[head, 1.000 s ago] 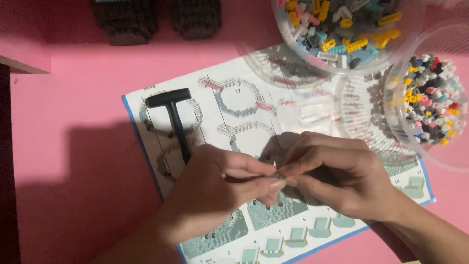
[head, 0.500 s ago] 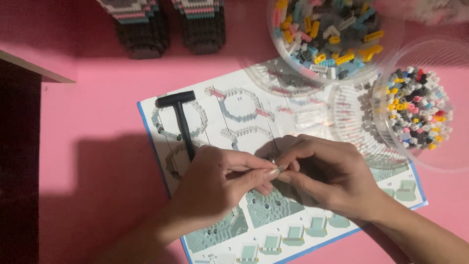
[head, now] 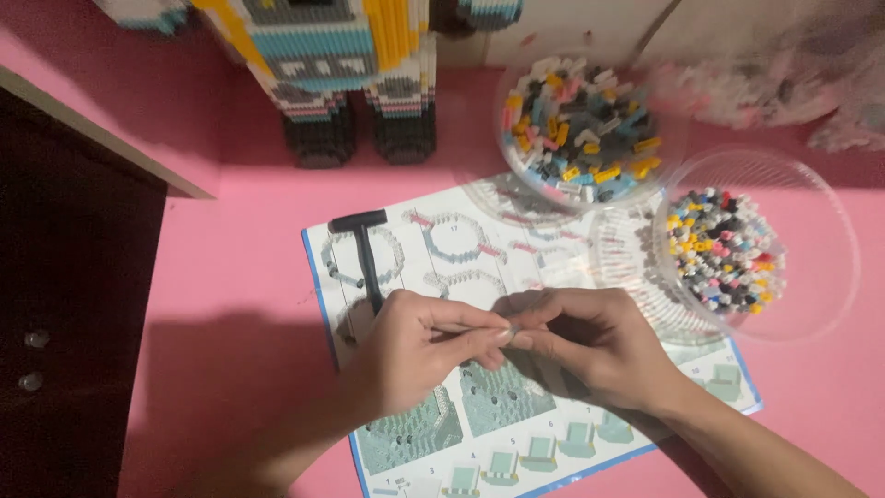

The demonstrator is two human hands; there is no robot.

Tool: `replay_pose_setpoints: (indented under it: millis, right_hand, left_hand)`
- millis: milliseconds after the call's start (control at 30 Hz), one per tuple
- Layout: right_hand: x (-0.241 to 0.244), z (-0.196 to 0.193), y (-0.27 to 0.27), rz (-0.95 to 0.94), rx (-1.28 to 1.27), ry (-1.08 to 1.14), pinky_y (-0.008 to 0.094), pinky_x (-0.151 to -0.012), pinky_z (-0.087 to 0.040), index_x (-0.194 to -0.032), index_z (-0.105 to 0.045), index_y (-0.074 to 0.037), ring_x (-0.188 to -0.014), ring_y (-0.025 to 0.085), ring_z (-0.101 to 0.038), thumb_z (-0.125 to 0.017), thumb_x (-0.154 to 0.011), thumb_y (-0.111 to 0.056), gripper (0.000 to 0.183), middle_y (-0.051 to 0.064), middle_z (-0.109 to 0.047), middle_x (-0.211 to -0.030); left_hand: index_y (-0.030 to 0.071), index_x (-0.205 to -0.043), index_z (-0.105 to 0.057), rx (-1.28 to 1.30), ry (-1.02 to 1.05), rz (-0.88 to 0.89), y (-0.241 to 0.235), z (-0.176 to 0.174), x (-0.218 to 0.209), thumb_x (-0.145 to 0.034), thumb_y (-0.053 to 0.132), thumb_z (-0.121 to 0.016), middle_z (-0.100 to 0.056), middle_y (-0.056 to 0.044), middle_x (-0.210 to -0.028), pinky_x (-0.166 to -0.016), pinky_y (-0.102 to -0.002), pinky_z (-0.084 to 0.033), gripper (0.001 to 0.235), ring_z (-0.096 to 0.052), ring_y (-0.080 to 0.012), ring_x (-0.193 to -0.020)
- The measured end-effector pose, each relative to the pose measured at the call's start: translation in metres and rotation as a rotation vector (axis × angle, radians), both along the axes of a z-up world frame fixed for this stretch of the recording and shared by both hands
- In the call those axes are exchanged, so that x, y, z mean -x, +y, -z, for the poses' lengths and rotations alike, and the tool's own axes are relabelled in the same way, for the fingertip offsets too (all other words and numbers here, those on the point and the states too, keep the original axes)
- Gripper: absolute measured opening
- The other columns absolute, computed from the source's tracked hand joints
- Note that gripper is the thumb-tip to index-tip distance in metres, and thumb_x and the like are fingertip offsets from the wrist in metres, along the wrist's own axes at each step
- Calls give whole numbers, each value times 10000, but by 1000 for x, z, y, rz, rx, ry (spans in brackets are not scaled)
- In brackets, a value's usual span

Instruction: Assembling a pixel art figure using small plastic building blocks and a small hammer tool following a printed instruction guide.

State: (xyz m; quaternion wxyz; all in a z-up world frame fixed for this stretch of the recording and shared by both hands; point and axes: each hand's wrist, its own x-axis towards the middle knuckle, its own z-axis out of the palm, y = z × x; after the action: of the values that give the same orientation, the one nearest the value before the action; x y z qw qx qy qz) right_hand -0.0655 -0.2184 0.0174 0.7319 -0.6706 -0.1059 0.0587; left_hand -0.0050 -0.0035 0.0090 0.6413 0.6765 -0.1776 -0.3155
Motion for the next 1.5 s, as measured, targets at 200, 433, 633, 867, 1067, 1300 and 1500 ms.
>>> replay_pose_setpoints:
  millis: [200,433,633,867,1067,1300,1500]
  right_hand:
    - [2,15,-18,41,116,159,283,-694,-585,-892,-788,-8,-769,145,-748,-794,-912,-39,37,121,-860,-869]
    - [2,11,-22,-46,153,117,258,-636,-503,-935,-796,-13,-680,103,-602,-788,-944,-76,64,38,-717,-749]
    - [1,14,-29,-76,231,134,250,-601,-488,-898,-767,-42,-668,94,-589,-811,-931,-102,82,17,-694,-746]
    - [-1,8,-29,-108,162,144,258,-498,-456,-890,-769,-40,-582,106,-575,-802,-931,-81,67,35,-714,-723]
    - [0,10,-38,-143,64,236,301,-473,-424,-916,-741,-7,-551,151,-534,-776,-949,-101,106,69,-657,-674]
    - [-2,3,-27,-255,-141,331,344,-627,-378,-883,-701,-23,-669,192,-506,-786,-907,-153,156,62,-614,-719]
    - [-5,0,-23,-320,-183,283,427,-805,-465,-905,-701,-38,-872,262,-614,-775,-926,-174,157,98,-694,-895]
  left_hand:
    - [-31,-1204,-795,46,136,106,3,9,-4,-927,100,-743,-864,-209,-938,-843,-316,-745,311,-863,-218,-863]
    - [-24,-1232,-787,-29,146,154,7,7,-4,-925,89,-738,-874,-212,-942,-841,-268,-731,331,-879,-204,-855]
    - [-32,-1228,-780,15,86,189,9,7,-4,-942,113,-718,-875,-186,-928,-816,-277,-709,326,-865,-180,-847]
    - [-41,-1213,-786,3,147,211,7,-9,-4,-957,134,-700,-864,-196,-873,-730,-299,-694,321,-816,-193,-729]
    - [-108,-1112,-765,93,279,202,7,-7,-4,-941,106,-713,-855,-283,-980,-713,-332,-682,279,-786,-236,-706]
    - [-136,-1095,-784,69,340,247,5,-22,-2,-925,84,-729,-861,-269,-944,-653,-346,-698,284,-805,-282,-671]
    - [-121,-1070,-803,35,364,266,3,-28,-3,-928,100,-722,-868,-245,-938,-667,-343,-703,275,-819,-280,-686]
